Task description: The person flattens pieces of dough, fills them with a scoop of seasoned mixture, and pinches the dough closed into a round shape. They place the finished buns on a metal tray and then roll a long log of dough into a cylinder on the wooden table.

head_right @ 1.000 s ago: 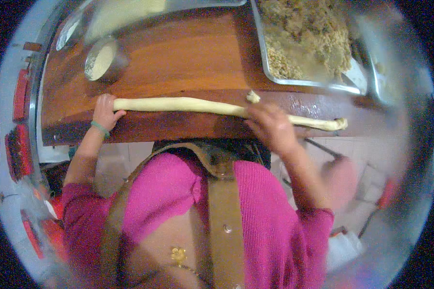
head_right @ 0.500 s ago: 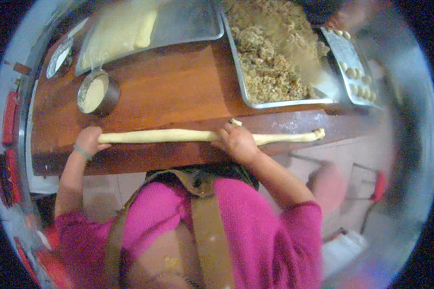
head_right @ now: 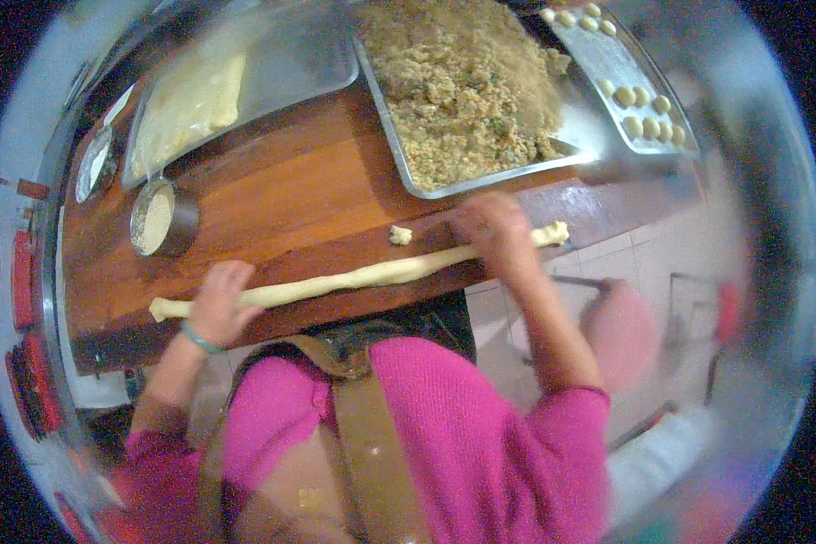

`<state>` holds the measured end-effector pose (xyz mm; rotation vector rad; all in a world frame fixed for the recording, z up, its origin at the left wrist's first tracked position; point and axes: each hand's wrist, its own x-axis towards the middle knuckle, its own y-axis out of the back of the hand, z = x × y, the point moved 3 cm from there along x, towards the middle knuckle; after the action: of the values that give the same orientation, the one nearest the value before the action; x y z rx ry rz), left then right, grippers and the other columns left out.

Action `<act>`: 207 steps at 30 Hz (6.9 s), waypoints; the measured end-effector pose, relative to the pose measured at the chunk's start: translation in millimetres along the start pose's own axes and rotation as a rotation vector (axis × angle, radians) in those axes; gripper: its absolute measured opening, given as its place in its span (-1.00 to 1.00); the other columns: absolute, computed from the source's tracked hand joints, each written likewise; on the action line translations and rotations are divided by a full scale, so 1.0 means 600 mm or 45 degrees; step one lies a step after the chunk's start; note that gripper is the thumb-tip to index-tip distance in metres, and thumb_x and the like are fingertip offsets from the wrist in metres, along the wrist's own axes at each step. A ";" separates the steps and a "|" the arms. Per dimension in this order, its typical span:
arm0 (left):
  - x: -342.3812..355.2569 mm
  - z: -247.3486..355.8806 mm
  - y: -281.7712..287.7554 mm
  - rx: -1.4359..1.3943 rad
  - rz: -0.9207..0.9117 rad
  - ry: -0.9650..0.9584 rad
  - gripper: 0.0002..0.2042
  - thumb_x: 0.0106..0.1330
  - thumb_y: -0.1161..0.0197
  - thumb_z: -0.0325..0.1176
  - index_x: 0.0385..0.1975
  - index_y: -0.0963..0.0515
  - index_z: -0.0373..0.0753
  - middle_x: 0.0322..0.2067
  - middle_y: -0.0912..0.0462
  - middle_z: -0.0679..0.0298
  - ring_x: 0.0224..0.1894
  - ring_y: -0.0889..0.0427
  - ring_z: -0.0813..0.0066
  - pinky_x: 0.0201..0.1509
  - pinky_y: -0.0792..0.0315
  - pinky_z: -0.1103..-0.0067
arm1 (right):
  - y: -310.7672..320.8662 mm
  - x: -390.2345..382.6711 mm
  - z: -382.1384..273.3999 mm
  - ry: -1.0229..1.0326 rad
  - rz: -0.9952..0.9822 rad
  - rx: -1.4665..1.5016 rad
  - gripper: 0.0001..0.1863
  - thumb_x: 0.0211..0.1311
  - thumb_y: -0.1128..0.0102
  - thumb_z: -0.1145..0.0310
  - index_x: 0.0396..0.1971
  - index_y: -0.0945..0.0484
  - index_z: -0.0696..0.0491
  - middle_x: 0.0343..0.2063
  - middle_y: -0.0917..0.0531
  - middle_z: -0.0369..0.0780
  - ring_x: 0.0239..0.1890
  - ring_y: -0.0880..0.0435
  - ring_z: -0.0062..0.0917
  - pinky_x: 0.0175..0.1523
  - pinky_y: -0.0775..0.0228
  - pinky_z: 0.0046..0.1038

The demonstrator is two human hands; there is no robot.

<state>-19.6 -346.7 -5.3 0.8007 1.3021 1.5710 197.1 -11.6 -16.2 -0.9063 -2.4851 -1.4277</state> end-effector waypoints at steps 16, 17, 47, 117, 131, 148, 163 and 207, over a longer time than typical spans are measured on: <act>0.080 0.018 -0.041 0.270 -0.308 0.063 -0.64 0.01 -0.18 -0.01 -0.52 -0.47 -0.24 -0.50 -0.45 0.12 -0.37 -0.47 0.15 -0.33 -0.37 0.34 | 0.118 -0.057 0.108 -0.515 -0.073 0.461 -0.67 -0.29 -0.12 0.63 -0.36 -0.50 0.13 -0.37 -0.49 -0.25 -0.30 -0.48 -0.49 -0.19 -0.35 -0.50; 0.081 0.012 -0.030 0.361 -0.489 0.219 -0.65 0.03 -0.18 -0.03 -0.46 -0.48 -0.24 -0.46 -0.46 0.09 -0.34 -0.47 0.14 -0.27 -0.37 0.33 | 0.111 -0.050 0.092 -0.540 -0.103 0.671 -0.69 -0.29 -0.14 0.62 -0.37 -0.50 0.13 -0.38 -0.49 -0.26 -0.31 -0.48 -0.52 -0.20 -0.35 -0.51; 0.276 0.264 -0.062 -2.731 -0.535 0.099 -0.74 0.27 0.00 -0.34 -0.07 -0.32 -0.26 -0.36 -0.42 0.37 -0.39 -0.44 0.63 -0.38 -0.41 0.69 | -0.077 0.030 -0.056 -0.514 -0.197 2.165 -0.70 0.11 -0.10 0.30 -0.17 -0.35 0.07 -0.28 -0.52 -0.18 -0.40 -0.54 -0.50 -0.40 -0.44 -0.56; 0.206 0.006 -0.056 -0.417 -0.023 0.201 -0.65 0.10 -0.06 -0.45 -0.07 -0.35 -0.37 -0.15 -0.38 -0.06 -0.07 -0.38 0.04 0.01 -0.30 0.39 | -0.276 0.141 -0.136 -0.070 -0.732 0.260 -0.82 0.04 -0.16 0.42 -0.38 -0.51 0.21 -0.52 -0.59 -0.25 -0.50 -0.56 -0.58 -0.39 -0.39 -0.54; 0.289 0.090 -0.083 0.280 -0.085 -0.205 -0.19 0.06 0.05 0.24 0.22 0.01 -0.19 0.26 0.10 0.14 0.30 0.16 0.18 0.28 0.20 0.16 | -0.090 0.078 -0.066 -0.171 -0.197 0.458 -0.88 -0.04 -0.18 0.48 -0.43 -0.55 0.12 -0.48 -0.58 -0.15 -0.43 -0.58 -0.43 -0.35 -0.41 -0.50; 0.325 0.088 -0.075 0.387 -0.098 -0.153 -0.24 0.09 0.11 0.25 0.23 0.02 -0.08 0.27 0.20 0.15 0.31 0.27 0.16 0.27 0.29 0.09 | -0.074 0.228 0.080 0.004 -0.129 -0.599 -0.43 -0.05 -0.20 0.19 0.01 -0.32 0.04 -0.03 -0.39 -0.06 0.04 -0.31 -0.18 0.09 -0.20 -0.28; 0.229 0.068 -0.052 0.144 -0.268 0.092 -0.51 0.18 -0.01 -0.27 0.06 -0.17 -0.43 0.07 -0.21 -0.11 0.07 -0.28 0.03 0.13 -0.18 0.35 | -0.077 0.235 0.125 -0.085 -0.259 -0.392 -0.72 0.07 -0.01 0.20 -0.39 -0.36 0.12 -0.42 -0.50 0.02 -0.31 -0.49 -0.07 -0.24 -0.35 -0.18; 0.322 0.193 -0.043 -2.688 -0.100 0.055 -0.65 0.27 0.05 -0.18 -0.13 -0.33 -0.36 -0.14 -0.47 0.01 -0.09 -0.49 0.19 0.03 -0.36 0.37 | -0.027 0.225 0.118 -0.757 0.256 1.280 -0.76 0.16 -0.02 0.17 -0.36 -0.46 0.05 -0.39 -0.48 -0.31 -0.40 -0.43 -0.63 -0.32 -0.40 -0.46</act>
<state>18.6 -123.5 -16.8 -0.6390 -0.6617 1.8331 91.0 99.2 -12.9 -1.3353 -2.8026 0.2762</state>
